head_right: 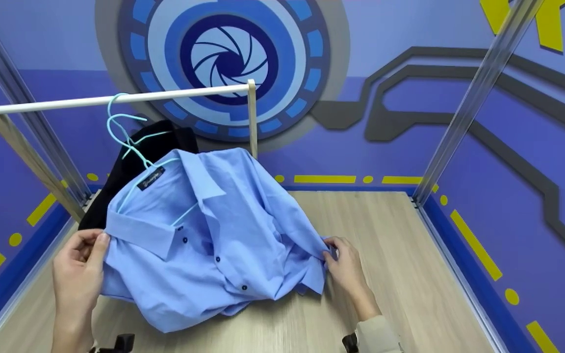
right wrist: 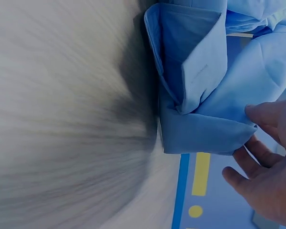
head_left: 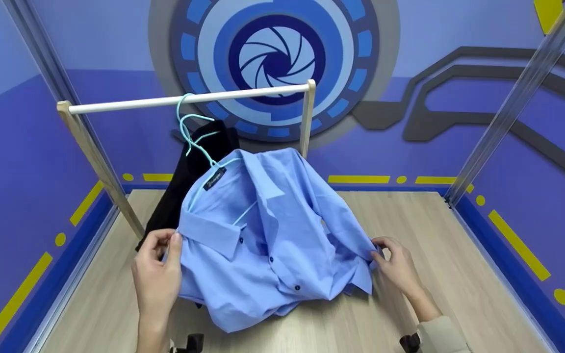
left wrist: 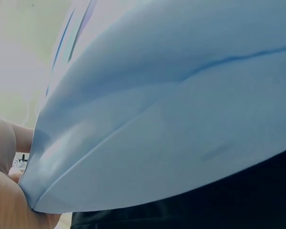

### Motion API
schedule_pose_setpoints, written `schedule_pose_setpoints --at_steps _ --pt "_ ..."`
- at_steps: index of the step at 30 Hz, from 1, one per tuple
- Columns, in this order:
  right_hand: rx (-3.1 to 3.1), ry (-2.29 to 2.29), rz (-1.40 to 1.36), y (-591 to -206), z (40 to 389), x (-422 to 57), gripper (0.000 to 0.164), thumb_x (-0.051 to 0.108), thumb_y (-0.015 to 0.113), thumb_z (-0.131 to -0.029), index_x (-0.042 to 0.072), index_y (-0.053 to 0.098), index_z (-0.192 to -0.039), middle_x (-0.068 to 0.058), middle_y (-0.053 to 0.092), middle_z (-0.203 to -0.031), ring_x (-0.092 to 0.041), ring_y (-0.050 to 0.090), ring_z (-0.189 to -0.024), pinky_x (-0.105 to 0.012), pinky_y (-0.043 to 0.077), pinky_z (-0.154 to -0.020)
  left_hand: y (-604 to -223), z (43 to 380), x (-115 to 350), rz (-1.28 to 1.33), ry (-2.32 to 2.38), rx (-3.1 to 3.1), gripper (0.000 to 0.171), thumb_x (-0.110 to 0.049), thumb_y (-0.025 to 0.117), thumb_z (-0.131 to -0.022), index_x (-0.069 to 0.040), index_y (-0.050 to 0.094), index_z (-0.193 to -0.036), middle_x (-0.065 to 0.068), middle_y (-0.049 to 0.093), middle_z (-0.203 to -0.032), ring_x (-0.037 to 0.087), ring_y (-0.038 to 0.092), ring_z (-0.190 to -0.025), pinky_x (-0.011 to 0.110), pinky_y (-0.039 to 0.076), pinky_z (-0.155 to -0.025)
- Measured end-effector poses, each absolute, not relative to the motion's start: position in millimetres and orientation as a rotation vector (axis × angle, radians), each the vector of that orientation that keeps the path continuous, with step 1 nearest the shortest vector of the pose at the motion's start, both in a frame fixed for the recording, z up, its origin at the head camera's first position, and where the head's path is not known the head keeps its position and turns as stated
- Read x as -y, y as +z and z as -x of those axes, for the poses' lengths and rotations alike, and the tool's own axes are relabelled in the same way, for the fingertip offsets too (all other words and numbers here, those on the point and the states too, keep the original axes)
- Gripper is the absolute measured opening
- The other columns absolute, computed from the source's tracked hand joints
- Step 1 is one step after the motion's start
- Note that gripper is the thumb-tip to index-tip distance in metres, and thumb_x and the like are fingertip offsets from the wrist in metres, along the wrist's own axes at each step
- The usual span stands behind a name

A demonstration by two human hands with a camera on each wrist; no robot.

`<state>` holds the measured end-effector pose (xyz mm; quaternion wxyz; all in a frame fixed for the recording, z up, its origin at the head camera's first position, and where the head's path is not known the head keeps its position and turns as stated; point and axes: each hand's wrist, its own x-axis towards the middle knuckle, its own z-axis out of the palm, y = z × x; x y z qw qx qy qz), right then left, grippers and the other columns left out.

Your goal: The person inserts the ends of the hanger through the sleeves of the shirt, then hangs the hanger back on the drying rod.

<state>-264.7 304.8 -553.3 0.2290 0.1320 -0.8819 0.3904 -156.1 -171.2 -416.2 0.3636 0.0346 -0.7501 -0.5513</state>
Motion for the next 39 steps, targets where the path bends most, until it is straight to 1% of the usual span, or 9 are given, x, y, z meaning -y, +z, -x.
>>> schedule_pose_setpoints --at_steps 3,6,11,14,18,23,30,39 --pt "2.435 1.110 -0.344 -552.2 264.3 -303.6 0.026 -0.013 0.076 -0.083 0.001 0.073 -0.104 -0.004 0.072 -0.097 -0.025 0.066 -0.091 -0.032 0.046 -0.086 -414.2 157.8 169.6 -0.089 -1.408 1.936 0.008 -0.001 0.064 -0.100 0.007 0.067 -0.101 0.010 0.064 -0.088 0.012 0.059 -0.076 0.019 0.044 -0.070" --pt "2.443 1.141 -0.336 -551.4 264.0 -301.5 0.025 -0.012 0.075 -0.085 0.003 0.073 -0.105 -0.002 0.073 -0.096 -0.022 0.067 -0.086 -0.032 0.048 -0.083 -412.1 159.3 168.1 -0.105 -1.398 1.946 0.009 -0.003 0.064 -0.100 0.005 0.067 -0.102 0.010 0.064 -0.090 0.012 0.059 -0.080 0.019 0.044 -0.073" --pt "2.418 1.275 -0.376 -547.8 262.6 -295.6 0.022 -0.011 0.072 -0.089 0.003 0.073 -0.106 -0.001 0.073 -0.096 -0.018 0.068 -0.081 -0.022 0.052 -0.076 -409.7 160.2 167.3 -0.118 -1.364 1.937 0.009 -0.003 0.064 -0.101 0.005 0.067 -0.103 0.010 0.064 -0.091 0.013 0.059 -0.084 0.020 0.043 -0.077" --pt "2.359 1.374 -0.405 -530.2 253.7 -285.0 0.019 -0.014 0.069 -0.091 -0.003 0.072 -0.106 -0.009 0.073 -0.096 -0.025 0.068 -0.080 -0.019 0.053 -0.071 -408.5 160.1 168.0 -0.119 -1.351 1.916 0.009 -0.003 0.064 -0.101 0.005 0.067 -0.103 0.010 0.064 -0.091 0.012 0.059 -0.084 0.020 0.043 -0.078" --pt "2.288 1.447 -0.447 -504.0 241.6 -271.7 0.017 -0.017 0.065 -0.092 -0.010 0.070 -0.107 -0.019 0.071 -0.098 -0.036 0.066 -0.082 -0.018 0.053 -0.068 -405.0 160.4 168.0 -0.129 -1.347 1.902 0.011 -0.003 0.063 -0.101 0.006 0.067 -0.105 0.010 0.064 -0.091 0.011 0.060 -0.085 0.020 0.043 -0.077" --pt "2.257 1.495 -0.483 -496.8 242.3 -266.9 0.017 -0.016 0.063 -0.094 -0.010 0.069 -0.109 -0.020 0.070 -0.100 -0.035 0.066 -0.084 -0.019 0.054 -0.070 -400.7 163.2 166.0 -0.135 -1.323 1.912 0.012 -0.004 0.061 -0.102 0.006 0.066 -0.107 0.011 0.064 -0.093 0.013 0.059 -0.086 0.021 0.043 -0.077" --pt "2.250 1.551 -0.493 -495.8 243.1 -262.0 0.017 -0.016 0.063 -0.093 -0.011 0.069 -0.109 -0.020 0.071 -0.101 -0.035 0.065 -0.085 -0.020 0.055 -0.070 -396.4 172.1 163.9 -0.102 -1.309 1.902 0.010 -0.002 0.063 -0.101 0.006 0.067 -0.105 0.012 0.064 -0.092 0.013 0.059 -0.085 0.023 0.043 -0.079" --pt "2.260 1.569 -0.489 -494.6 243.2 -258.7 0.017 -0.016 0.064 -0.093 -0.010 0.069 -0.108 -0.019 0.070 -0.101 -0.037 0.065 -0.085 -0.020 0.054 -0.069 -393.6 183.4 163.6 -0.099 -1.293 1.920 0.011 -0.004 0.063 -0.101 0.005 0.068 -0.104 0.011 0.063 -0.090 0.016 0.057 -0.080 0.023 0.041 -0.073"
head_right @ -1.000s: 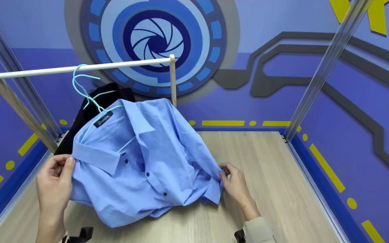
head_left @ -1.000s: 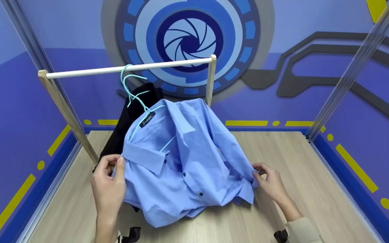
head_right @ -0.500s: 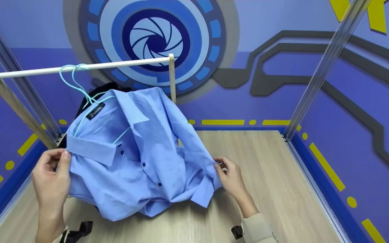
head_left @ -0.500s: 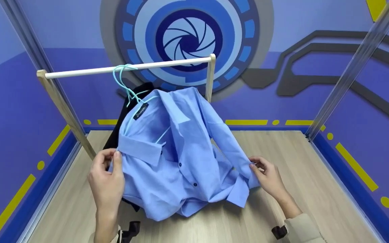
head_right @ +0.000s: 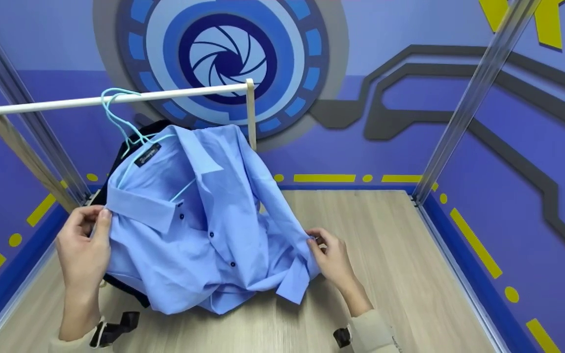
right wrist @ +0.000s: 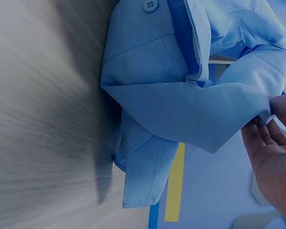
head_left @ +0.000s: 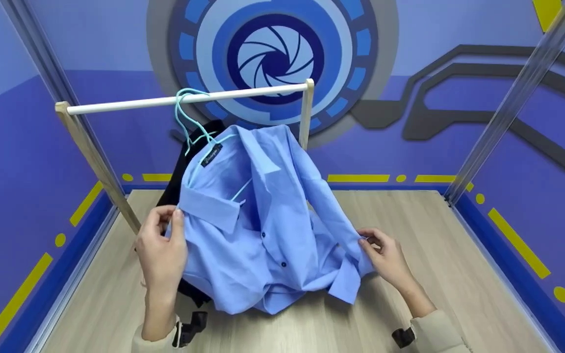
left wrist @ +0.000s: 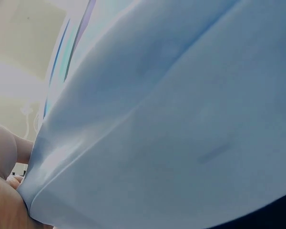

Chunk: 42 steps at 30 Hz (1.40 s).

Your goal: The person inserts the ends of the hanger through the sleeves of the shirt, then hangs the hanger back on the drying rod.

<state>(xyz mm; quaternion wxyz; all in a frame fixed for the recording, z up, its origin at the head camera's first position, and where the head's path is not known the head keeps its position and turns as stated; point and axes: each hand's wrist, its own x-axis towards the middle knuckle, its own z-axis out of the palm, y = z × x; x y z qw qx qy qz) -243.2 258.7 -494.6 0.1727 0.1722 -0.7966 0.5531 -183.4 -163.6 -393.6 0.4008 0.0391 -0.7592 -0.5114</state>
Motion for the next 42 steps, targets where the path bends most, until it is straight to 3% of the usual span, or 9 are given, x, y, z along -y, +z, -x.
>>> schedule_pose_setpoints --at_steps 7,34,42 --pt "2.268 1.564 -0.483 -494.4 243.1 -257.8 0.017 -0.015 0.065 -0.093 -0.010 0.069 -0.108 -0.019 0.071 -0.101 -0.037 0.065 -0.086 -0.020 0.054 -0.071 -391.2 189.6 162.7 -0.096 -1.318 1.932 0.011 -0.005 0.063 -0.101 0.005 0.068 -0.104 0.012 0.063 -0.092 0.019 0.058 -0.085 0.028 0.043 -0.081" --pt "2.322 1.599 -0.525 -500.2 242.9 -248.4 0.018 -0.013 0.065 -0.094 -0.010 0.069 -0.111 -0.019 0.071 -0.102 -0.033 0.066 -0.089 -0.020 0.054 -0.072 -392.6 216.9 157.2 -0.029 -1.111 2.014 0.008 -0.006 0.067 -0.099 0.001 0.067 -0.097 0.011 0.063 -0.086 0.024 0.055 -0.075 0.036 0.040 -0.071" --pt "2.366 1.573 -0.559 -514.8 247.5 -250.3 0.019 -0.014 0.066 -0.093 -0.009 0.069 -0.110 -0.020 0.070 -0.104 -0.028 0.066 -0.086 -0.019 0.053 -0.066 -394.3 223.5 152.8 0.042 -1.061 2.025 0.007 -0.006 0.069 -0.098 0.000 0.067 -0.094 0.010 0.062 -0.086 0.025 0.057 -0.077 0.038 0.041 -0.071"
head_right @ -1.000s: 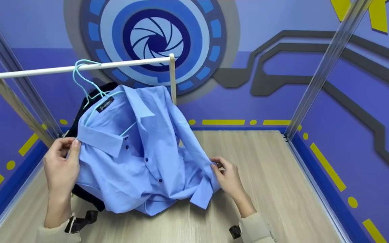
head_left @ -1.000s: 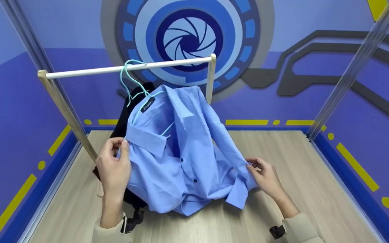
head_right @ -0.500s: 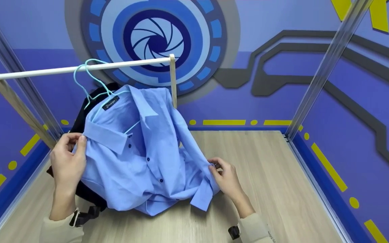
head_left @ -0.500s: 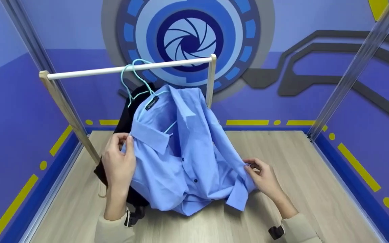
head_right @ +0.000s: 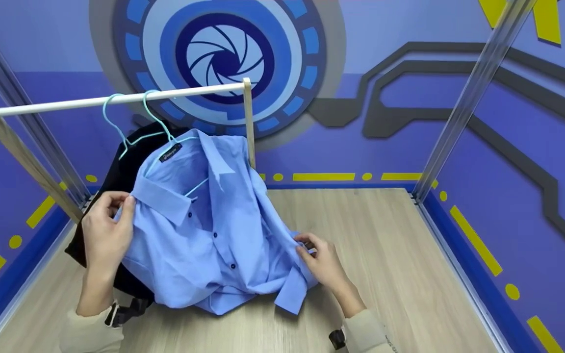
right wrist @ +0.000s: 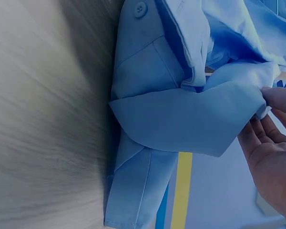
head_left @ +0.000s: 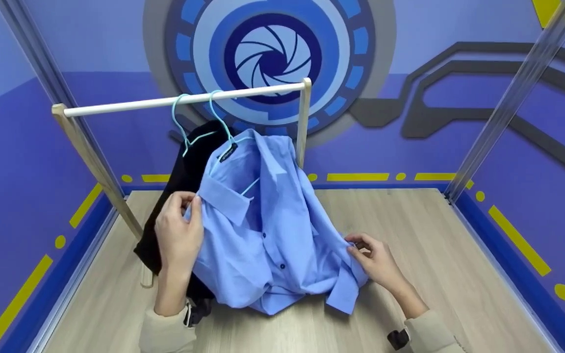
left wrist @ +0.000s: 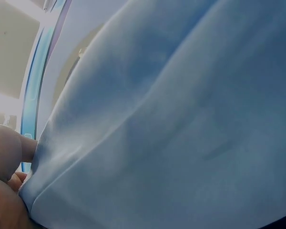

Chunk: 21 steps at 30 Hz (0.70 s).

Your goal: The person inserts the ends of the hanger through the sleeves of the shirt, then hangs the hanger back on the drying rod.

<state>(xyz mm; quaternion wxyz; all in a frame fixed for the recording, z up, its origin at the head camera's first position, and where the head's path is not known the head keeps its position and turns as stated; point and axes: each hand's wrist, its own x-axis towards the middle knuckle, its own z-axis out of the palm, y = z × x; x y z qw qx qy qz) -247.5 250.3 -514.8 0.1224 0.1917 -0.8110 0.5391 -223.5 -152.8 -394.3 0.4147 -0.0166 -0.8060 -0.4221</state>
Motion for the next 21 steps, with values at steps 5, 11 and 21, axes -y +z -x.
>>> schedule_pose_setpoints --at_steps 5,11,21 --pt "2.435 1.562 -0.609 -536.1 258.8 -256.2 0.023 -0.008 0.070 -0.093 -0.005 0.070 -0.116 -0.016 0.071 -0.102 -0.025 0.065 -0.086 -0.020 0.051 -0.057 -394.6 225.7 153.9 0.082 -1.019 2.021 0.008 -0.007 0.070 -0.098 -0.001 0.068 -0.094 0.010 0.063 -0.087 0.027 0.059 -0.078 0.041 0.043 -0.071" --pt "2.546 1.554 -0.727 -538.8 258.5 -258.5 0.029 0.006 0.074 -0.095 0.001 0.068 -0.123 -0.010 0.070 -0.113 -0.025 0.065 -0.103 -0.029 0.056 -0.081 -395.8 224.4 153.7 0.062 -0.901 2.022 0.012 -0.011 0.071 -0.098 0.000 0.072 -0.100 0.012 0.065 -0.091 0.033 0.064 -0.080 0.048 0.048 -0.071" --pt "2.580 1.408 -0.780 -535.0 258.4 -263.9 0.025 0.012 0.071 -0.099 0.005 0.070 -0.123 -0.003 0.071 -0.116 -0.025 0.066 -0.107 -0.039 0.055 -0.087 -392.5 215.0 145.0 0.031 -0.778 1.996 0.018 -0.008 0.071 -0.096 0.003 0.073 -0.110 0.019 0.062 -0.107 0.039 0.058 -0.095 0.051 0.046 -0.081"
